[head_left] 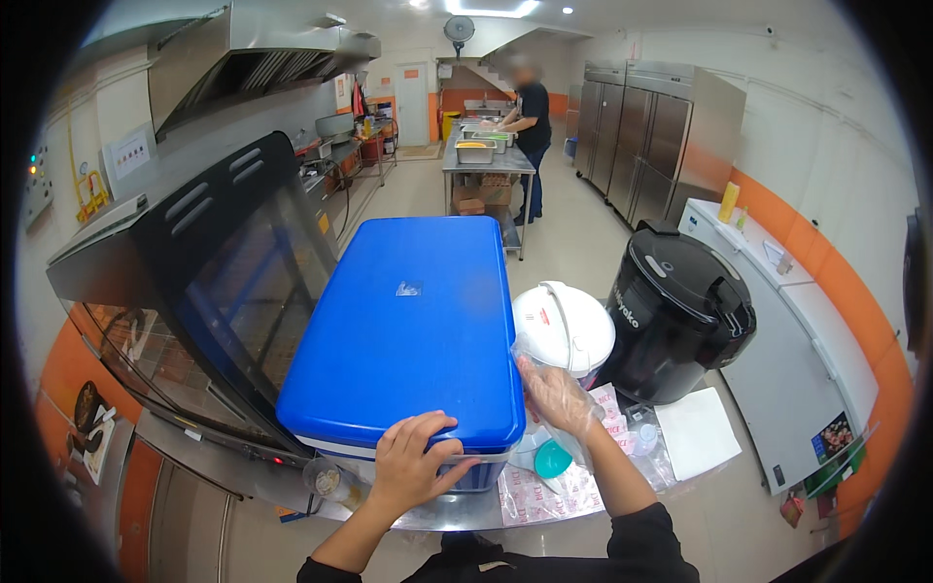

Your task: The person assembles a food order by placing items into a plastic bag, then into a paper bag, and finally into a cardboard box. They add scrambled eggs and cut fried chicken pieces into the box.

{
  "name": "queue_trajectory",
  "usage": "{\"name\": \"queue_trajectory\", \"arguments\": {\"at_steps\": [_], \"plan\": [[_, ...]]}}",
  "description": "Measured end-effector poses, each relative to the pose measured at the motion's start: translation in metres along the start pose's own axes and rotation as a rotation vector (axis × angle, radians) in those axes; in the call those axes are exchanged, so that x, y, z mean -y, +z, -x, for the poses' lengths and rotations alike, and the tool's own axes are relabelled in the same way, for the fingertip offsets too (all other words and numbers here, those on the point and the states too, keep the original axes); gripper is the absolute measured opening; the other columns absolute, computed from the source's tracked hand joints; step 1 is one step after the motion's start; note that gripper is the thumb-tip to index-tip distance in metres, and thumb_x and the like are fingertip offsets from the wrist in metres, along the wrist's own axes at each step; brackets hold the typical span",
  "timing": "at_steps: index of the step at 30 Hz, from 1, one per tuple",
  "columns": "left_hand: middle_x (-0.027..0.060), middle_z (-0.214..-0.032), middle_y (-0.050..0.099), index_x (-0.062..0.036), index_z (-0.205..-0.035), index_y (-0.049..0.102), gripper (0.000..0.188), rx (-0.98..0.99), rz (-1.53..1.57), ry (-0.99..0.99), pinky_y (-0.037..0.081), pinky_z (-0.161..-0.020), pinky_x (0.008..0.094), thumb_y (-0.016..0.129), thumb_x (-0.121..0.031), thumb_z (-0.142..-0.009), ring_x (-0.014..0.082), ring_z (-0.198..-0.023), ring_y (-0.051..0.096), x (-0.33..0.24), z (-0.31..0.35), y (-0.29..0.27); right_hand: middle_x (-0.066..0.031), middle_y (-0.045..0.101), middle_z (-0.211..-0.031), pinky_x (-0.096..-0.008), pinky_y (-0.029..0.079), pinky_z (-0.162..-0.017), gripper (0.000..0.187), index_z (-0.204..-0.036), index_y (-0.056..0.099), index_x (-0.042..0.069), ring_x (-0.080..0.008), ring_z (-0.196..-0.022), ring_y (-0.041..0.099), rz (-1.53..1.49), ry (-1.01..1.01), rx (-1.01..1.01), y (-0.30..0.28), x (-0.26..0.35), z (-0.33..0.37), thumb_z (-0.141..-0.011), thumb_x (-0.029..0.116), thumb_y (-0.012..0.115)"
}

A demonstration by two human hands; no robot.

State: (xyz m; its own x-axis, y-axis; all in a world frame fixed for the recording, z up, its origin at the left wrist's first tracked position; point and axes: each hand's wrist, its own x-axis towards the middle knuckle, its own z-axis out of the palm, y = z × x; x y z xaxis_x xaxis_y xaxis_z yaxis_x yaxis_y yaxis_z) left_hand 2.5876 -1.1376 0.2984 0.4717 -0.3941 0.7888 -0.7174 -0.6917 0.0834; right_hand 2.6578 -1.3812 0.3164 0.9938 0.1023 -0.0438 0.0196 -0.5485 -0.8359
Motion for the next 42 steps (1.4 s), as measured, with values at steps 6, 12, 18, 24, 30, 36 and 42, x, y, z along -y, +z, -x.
{"name": "queue_trajectory", "arguments": {"at_steps": [6, 12, 18, 24, 30, 36, 42], "plan": [[0.0055, -0.106, 0.061, -0.0172, -0.089, 0.052, 0.025, -0.274, -0.05, 0.254, 0.052, -0.081, 0.0435, 0.07, -0.013, -0.072, 0.0279, -0.1, 0.063, 0.054, -0.045, -0.024, -0.0091, 0.06, -0.063, -0.0298, 0.047, -0.063, 0.056, -0.09, 0.061, -0.002, -0.0147, -0.064, 0.058, -0.395, -0.313, -0.027, -0.013, 0.057, -0.008, -0.099, 0.048, 0.037], [0.0249, -0.143, 0.033, -0.0012, -0.139, 0.024, 0.056, -0.619, -0.168, -0.057, 0.034, -0.107, 0.0419, 0.055, -0.006, -0.092, 0.0321, -0.129, 0.041, 0.096, -0.103, -0.112, -0.0171, 0.061, -0.116, -0.0401, 0.045, -0.094, 0.057, -0.134, 0.049, 0.009, -0.0311, -0.113, 0.056, 0.174, -0.61, 0.441, 0.011, 0.168, -0.105, -0.09, 0.045, 0.054], [0.0232, -0.145, 0.033, 0.0034, -0.144, 0.025, 0.057, -0.711, -0.637, -0.154, 0.036, -0.104, 0.0364, 0.046, -0.027, -0.1, 0.0272, -0.129, 0.04, 0.153, -0.101, -0.138, -0.019, 0.063, -0.113, -0.0438, 0.047, -0.088, 0.062, -0.13, 0.049, 0.004, -0.0321, -0.101, 0.06, 1.153, -0.462, 1.183, 0.262, 0.03, -0.264, -0.09, 0.051, 0.051], [0.0111, -0.078, 0.065, 0.005, -0.117, 0.056, 0.047, -0.866, -0.709, -0.492, 0.05, -0.067, 0.0269, 0.05, -0.037, -0.099, 0.0147, -0.07, 0.062, 0.171, -0.057, -0.157, -0.0225, 0.06, -0.116, -0.0466, 0.046, -0.092, 0.072, -0.132, 0.045, 0.001, -0.0357, -0.108, 0.057, 1.093, -0.294, 1.692, 0.345, -0.066, -0.209, -0.086, 0.056, 0.054], [0.0132, -0.098, 0.054, 0.0015, -0.126, 0.045, 0.044, -0.89, -0.745, -0.435, 0.046, -0.079, 0.0317, 0.046, -0.034, -0.098, 0.0192, -0.089, 0.053, 0.171, -0.04, -0.163, -0.0226, 0.06, -0.117, -0.0456, 0.045, -0.094, 0.08, -0.133, 0.044, 0.002, -0.0361, -0.11, 0.057, 0.929, -0.173, 1.297, 0.306, -0.066, -0.162, -0.079, 0.057, 0.064], [0.0153, -0.119, 0.042, -0.0019, -0.134, 0.035, 0.046, -0.841, -0.723, -0.38, 0.041, -0.091, 0.0365, 0.042, -0.03, -0.098, 0.0237, -0.108, 0.045, 0.175, -0.048, -0.163, -0.0162, 0.056, -0.125, -0.0422, 0.044, -0.098, 0.078, -0.131, 0.048, 0.005, -0.0315, -0.115, 0.055, 0.992, -0.518, 1.848, 0.327, -0.082, -0.176, -0.074, 0.053, 0.072], [0.0174, -0.139, 0.031, -0.0053, -0.142, 0.025, 0.051, -0.741, -0.639, -0.255, 0.036, -0.103, 0.0413, 0.039, -0.026, -0.098, 0.0281, -0.127, 0.036, 0.17, -0.064, -0.173, -0.0134, 0.045, -0.141, -0.0391, 0.039, -0.106, 0.087, -0.144, 0.036, 0.011, -0.0285, -0.126, 0.048, 1.091, -0.136, 1.94, 0.291, -0.018, -0.19, -0.075, 0.048, 0.074]]}}
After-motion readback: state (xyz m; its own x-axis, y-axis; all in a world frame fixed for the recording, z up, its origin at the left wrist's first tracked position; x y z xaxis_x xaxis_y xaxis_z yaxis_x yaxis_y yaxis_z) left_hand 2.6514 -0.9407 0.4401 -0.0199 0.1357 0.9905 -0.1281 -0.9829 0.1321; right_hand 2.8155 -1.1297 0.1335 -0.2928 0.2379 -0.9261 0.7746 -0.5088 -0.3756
